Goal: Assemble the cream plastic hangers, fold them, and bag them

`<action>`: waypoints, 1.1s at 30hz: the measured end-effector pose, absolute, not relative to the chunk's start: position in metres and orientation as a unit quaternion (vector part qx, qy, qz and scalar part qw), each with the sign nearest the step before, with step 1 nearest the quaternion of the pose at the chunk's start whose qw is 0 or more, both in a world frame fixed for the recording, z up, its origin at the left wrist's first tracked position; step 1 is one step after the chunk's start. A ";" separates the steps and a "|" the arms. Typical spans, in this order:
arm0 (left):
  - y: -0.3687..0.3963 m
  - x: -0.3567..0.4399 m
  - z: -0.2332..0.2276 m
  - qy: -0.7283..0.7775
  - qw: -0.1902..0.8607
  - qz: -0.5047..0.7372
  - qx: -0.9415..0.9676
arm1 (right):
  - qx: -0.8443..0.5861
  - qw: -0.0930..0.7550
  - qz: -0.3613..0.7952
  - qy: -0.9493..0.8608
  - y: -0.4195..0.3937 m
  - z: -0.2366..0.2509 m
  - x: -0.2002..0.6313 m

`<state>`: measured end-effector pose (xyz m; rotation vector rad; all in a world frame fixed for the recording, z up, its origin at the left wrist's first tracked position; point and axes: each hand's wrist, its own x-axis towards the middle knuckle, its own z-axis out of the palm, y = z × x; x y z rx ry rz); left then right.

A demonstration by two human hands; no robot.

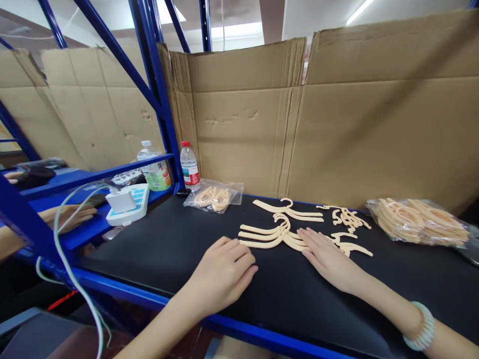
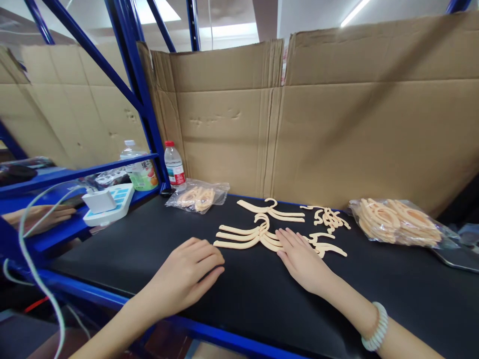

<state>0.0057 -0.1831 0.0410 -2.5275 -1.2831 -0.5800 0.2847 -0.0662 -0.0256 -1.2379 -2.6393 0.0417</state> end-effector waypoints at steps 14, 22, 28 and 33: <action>-0.094 0.033 0.037 -0.441 0.032 -0.099 -0.891 | -0.430 0.123 0.014 -0.894 -0.067 -0.024 0.281; -0.073 0.025 0.015 -0.459 0.019 -0.059 -0.886 | -0.426 0.148 0.023 -0.892 -0.068 -0.021 0.281; -0.058 0.026 0.033 -0.501 0.051 -0.143 -0.852 | -0.414 0.206 -0.022 -0.886 -0.065 -0.012 0.278; -0.026 0.027 0.047 -0.502 0.086 -0.161 -0.845 | -0.464 0.243 -0.074 -0.849 -0.022 0.015 0.299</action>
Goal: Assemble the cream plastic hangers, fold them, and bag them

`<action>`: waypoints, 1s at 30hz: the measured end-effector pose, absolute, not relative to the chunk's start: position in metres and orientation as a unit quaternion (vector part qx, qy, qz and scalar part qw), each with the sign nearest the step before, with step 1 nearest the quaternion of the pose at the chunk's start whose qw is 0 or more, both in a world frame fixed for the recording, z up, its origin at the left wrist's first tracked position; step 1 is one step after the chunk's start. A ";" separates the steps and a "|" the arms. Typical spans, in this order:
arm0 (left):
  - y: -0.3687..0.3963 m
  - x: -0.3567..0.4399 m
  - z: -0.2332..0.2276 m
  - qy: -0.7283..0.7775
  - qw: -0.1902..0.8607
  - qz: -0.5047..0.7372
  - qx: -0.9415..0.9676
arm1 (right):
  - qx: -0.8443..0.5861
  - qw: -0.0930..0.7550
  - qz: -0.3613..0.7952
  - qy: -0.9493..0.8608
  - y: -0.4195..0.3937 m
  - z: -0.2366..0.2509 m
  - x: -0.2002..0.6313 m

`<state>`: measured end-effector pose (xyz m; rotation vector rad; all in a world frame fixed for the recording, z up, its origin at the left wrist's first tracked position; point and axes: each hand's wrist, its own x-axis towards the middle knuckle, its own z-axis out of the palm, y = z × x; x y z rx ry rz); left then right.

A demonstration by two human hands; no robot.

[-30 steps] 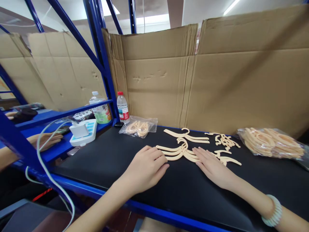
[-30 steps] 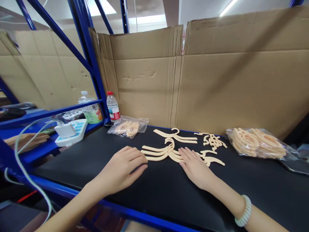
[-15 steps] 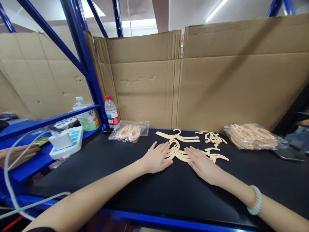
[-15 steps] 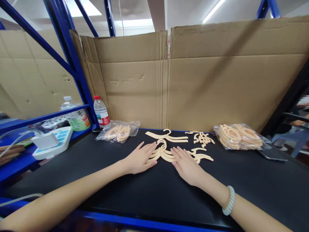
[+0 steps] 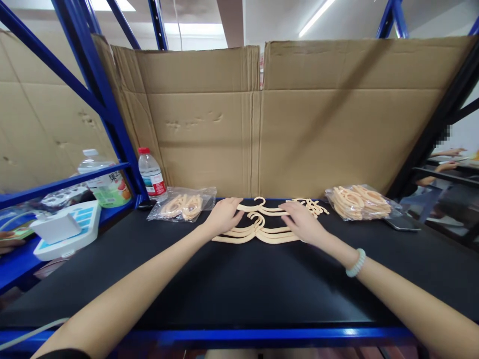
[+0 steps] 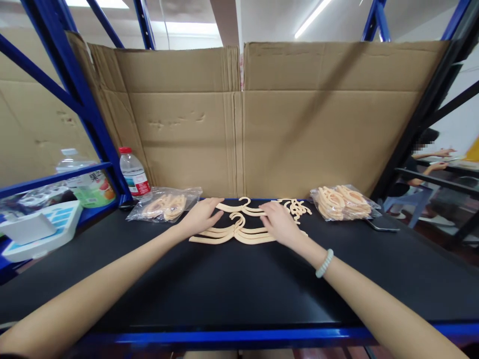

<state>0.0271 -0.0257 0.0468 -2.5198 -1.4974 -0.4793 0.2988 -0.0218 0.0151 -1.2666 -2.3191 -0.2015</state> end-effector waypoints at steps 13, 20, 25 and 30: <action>0.032 0.037 0.019 -0.466 0.104 -0.128 -0.869 | -0.589 0.086 -0.090 -0.798 0.078 0.020 0.325; 0.028 0.033 0.015 -0.443 0.145 -0.117 -0.877 | -0.585 0.132 -0.097 -0.795 0.081 0.016 0.323; 0.032 0.036 0.022 -0.437 0.150 -0.105 -0.880 | -0.575 0.278 -0.079 -0.765 0.073 0.023 0.325; 0.034 0.039 0.029 -0.424 0.133 -0.091 -0.891 | -0.564 0.444 -0.021 -0.696 0.051 0.037 0.327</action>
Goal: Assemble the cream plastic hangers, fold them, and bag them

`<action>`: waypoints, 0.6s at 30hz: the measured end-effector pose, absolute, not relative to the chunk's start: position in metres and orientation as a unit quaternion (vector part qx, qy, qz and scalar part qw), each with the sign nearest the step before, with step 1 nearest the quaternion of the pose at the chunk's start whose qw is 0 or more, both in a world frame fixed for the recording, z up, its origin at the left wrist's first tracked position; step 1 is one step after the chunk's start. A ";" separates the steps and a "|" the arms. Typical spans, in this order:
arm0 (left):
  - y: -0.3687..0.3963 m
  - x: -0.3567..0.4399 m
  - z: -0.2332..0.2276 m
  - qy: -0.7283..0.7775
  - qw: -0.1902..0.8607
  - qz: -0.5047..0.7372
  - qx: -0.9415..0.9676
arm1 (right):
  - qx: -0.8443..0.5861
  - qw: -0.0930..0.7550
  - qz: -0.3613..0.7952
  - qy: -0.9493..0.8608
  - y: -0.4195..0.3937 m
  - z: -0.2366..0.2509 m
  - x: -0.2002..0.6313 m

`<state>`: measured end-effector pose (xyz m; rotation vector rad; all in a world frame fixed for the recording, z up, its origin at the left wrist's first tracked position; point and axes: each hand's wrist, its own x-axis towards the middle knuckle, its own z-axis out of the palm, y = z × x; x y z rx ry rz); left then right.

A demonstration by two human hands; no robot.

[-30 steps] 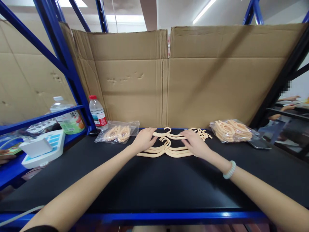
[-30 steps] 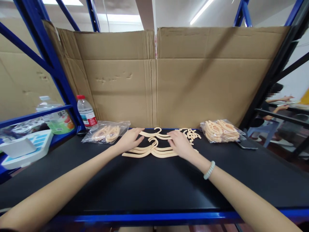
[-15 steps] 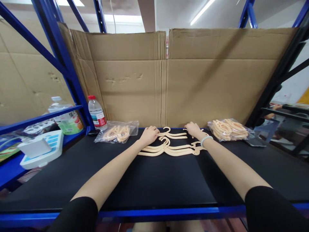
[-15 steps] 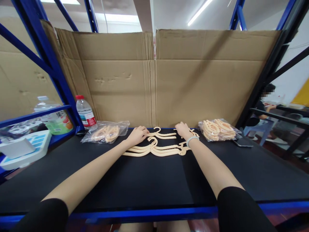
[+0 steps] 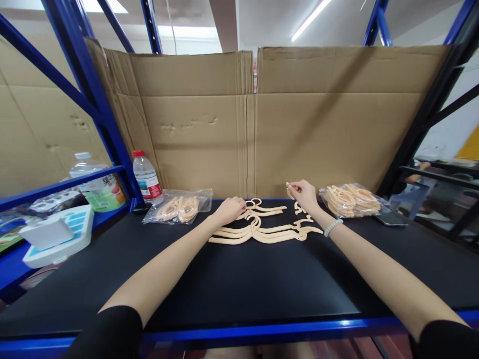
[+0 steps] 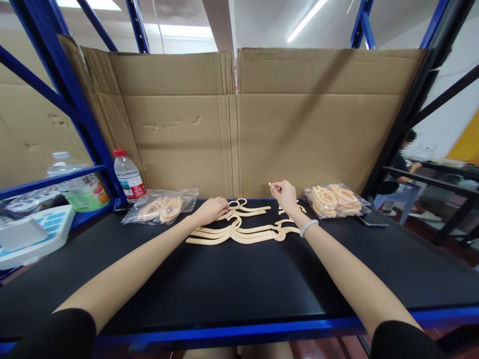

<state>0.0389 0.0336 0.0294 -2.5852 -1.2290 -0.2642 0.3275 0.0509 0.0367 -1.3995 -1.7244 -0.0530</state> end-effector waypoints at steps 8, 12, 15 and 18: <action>0.025 0.037 0.037 -0.409 0.101 -0.078 -0.904 | -0.497 0.580 0.197 -0.615 -0.013 0.029 0.326; 0.026 0.036 0.045 -0.414 0.070 -0.057 -0.906 | -0.474 0.596 0.307 -0.570 -0.026 0.024 0.325; 0.026 0.032 0.047 -0.428 0.044 -0.034 -0.902 | -0.459 0.593 0.376 -0.544 -0.028 0.028 0.325; 0.023 0.030 0.046 -0.436 0.032 -0.035 -0.899 | -0.442 0.581 0.429 -0.531 -0.032 0.033 0.322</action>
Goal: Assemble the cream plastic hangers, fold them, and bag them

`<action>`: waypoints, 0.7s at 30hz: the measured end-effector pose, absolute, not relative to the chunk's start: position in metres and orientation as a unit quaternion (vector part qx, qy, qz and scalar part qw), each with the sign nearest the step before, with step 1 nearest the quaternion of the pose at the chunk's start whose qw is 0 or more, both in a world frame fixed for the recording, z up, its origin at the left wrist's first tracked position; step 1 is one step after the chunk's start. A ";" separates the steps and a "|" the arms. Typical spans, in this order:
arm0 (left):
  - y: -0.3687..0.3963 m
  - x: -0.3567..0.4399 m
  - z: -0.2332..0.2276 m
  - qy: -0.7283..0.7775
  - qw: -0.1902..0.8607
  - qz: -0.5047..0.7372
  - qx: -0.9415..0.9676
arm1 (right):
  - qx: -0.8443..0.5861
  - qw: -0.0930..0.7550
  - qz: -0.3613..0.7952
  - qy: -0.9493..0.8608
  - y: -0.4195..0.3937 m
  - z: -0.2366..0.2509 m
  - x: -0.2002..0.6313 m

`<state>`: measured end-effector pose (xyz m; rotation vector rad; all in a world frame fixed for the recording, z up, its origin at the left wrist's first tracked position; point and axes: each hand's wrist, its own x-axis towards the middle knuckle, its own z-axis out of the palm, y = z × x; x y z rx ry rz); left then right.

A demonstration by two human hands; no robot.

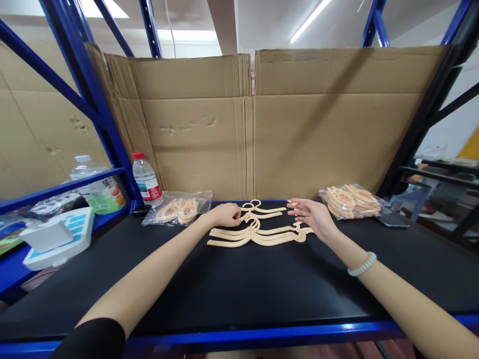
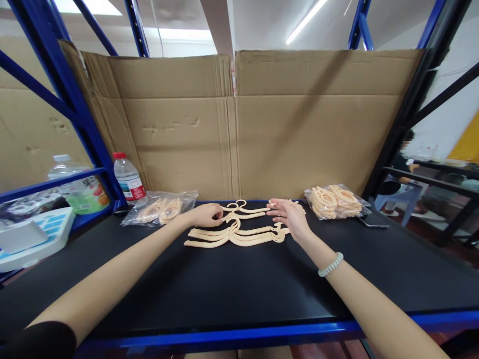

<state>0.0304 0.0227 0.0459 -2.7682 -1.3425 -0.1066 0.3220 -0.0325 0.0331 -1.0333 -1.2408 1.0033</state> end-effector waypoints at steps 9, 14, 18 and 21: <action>0.012 0.024 0.054 -0.490 0.036 -0.149 -0.858 | -0.404 0.589 0.524 -0.465 -0.047 0.023 0.321; -0.023 0.022 0.058 -0.478 0.037 -0.248 -0.842 | -0.374 0.619 0.548 -0.419 -0.048 0.019 0.327; -0.051 0.023 0.046 -0.446 0.020 -0.300 -0.843 | -0.369 0.634 0.540 -0.413 -0.046 0.020 0.329; -0.060 0.021 0.033 -0.418 0.019 -0.353 -0.837 | -0.378 0.624 0.535 -0.426 -0.045 0.019 0.331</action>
